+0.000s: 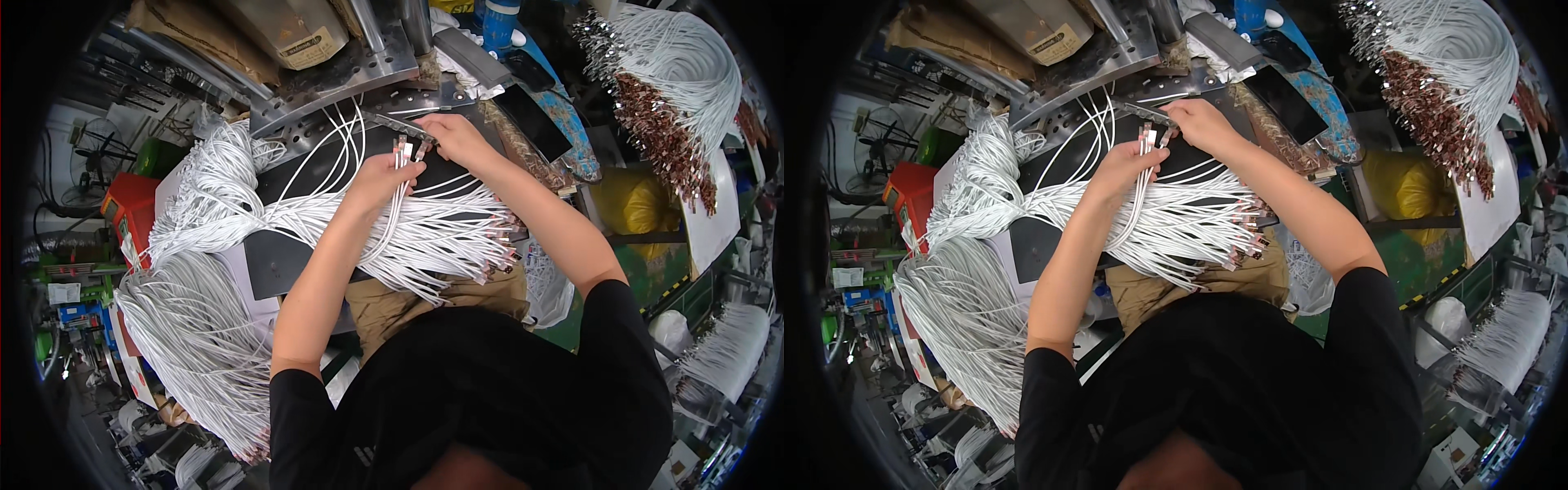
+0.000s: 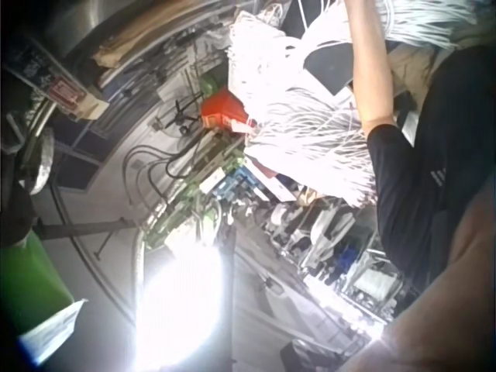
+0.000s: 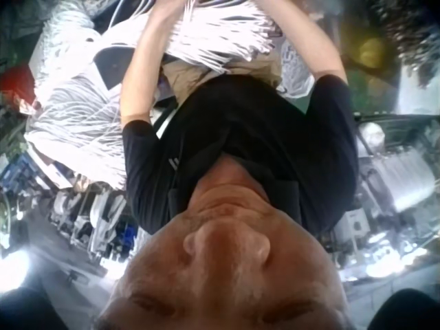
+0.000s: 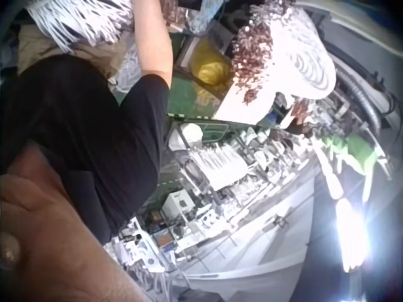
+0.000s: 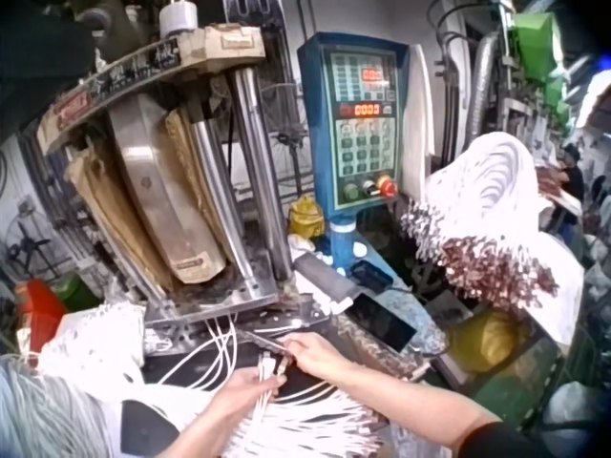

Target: Arranging bundles of white wires onto a manual assembly jig.

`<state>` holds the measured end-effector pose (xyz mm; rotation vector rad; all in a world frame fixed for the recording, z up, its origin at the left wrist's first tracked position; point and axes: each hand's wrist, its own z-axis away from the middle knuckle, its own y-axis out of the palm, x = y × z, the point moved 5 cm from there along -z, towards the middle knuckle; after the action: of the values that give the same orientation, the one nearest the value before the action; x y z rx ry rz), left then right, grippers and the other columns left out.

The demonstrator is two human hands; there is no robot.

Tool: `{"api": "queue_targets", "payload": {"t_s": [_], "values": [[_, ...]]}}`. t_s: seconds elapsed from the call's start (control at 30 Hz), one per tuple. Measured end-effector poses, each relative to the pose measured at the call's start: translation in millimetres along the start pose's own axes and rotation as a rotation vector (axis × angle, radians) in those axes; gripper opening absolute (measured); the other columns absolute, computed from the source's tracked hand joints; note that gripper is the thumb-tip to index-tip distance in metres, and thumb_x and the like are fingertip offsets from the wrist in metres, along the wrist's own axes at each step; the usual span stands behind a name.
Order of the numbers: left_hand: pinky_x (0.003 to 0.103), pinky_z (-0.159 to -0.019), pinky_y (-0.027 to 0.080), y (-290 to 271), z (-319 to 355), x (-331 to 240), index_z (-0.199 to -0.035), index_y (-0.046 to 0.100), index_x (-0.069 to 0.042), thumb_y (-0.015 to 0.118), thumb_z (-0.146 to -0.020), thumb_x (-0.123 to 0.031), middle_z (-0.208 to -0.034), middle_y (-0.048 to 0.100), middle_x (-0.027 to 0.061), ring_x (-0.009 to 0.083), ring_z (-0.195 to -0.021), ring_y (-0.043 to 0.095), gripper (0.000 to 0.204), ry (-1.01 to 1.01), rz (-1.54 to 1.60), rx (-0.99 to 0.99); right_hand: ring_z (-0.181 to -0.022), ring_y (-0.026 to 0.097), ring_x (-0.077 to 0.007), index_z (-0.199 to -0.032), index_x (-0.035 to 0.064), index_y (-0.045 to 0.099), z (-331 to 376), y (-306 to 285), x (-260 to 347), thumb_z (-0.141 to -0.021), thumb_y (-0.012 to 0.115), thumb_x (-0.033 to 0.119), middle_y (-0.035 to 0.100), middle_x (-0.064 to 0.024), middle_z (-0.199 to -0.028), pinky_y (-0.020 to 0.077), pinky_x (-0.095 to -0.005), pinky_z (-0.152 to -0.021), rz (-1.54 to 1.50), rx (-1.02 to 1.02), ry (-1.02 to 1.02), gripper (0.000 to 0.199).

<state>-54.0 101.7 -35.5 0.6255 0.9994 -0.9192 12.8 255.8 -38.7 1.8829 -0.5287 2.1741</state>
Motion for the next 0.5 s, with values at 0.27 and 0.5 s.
{"api": "queue_targets", "payload": {"t_s": [0.27,0.5], "values": [[0.023,-0.064,0.047,-0.7,8.4,-8.0,-0.094,0.068,-0.003,0.071,-0.092,-0.023,-0.081,0.066,0.0014,0.0083,-0.072,0.061,0.021,0.039,0.104,-0.052,-0.062,0.052,-0.0065,-0.119,0.0009,0.068,-1.1,-7.5,-1.8,-0.091,0.055,0.014,0.064,-0.0007,-0.078,0.041,-0.0229,-0.056,0.075,0.043,-0.043,0.033],[0.022,-0.061,0.048,-12.7,-1.1,5.3,-0.089,0.07,-0.003,0.071,-0.092,-0.026,-0.074,0.066,-0.0002,0.008,-0.064,0.061,0.023,-0.031,-0.055,0.019,-0.069,0.056,-0.0061,-0.115,-0.0015,0.067,-1.6,-6.5,-1.9,-0.088,0.06,0.011,0.067,-0.0016,-0.082,0.0435,-0.0215,-0.063,-0.003,0.165,0.015,0.03]]}}
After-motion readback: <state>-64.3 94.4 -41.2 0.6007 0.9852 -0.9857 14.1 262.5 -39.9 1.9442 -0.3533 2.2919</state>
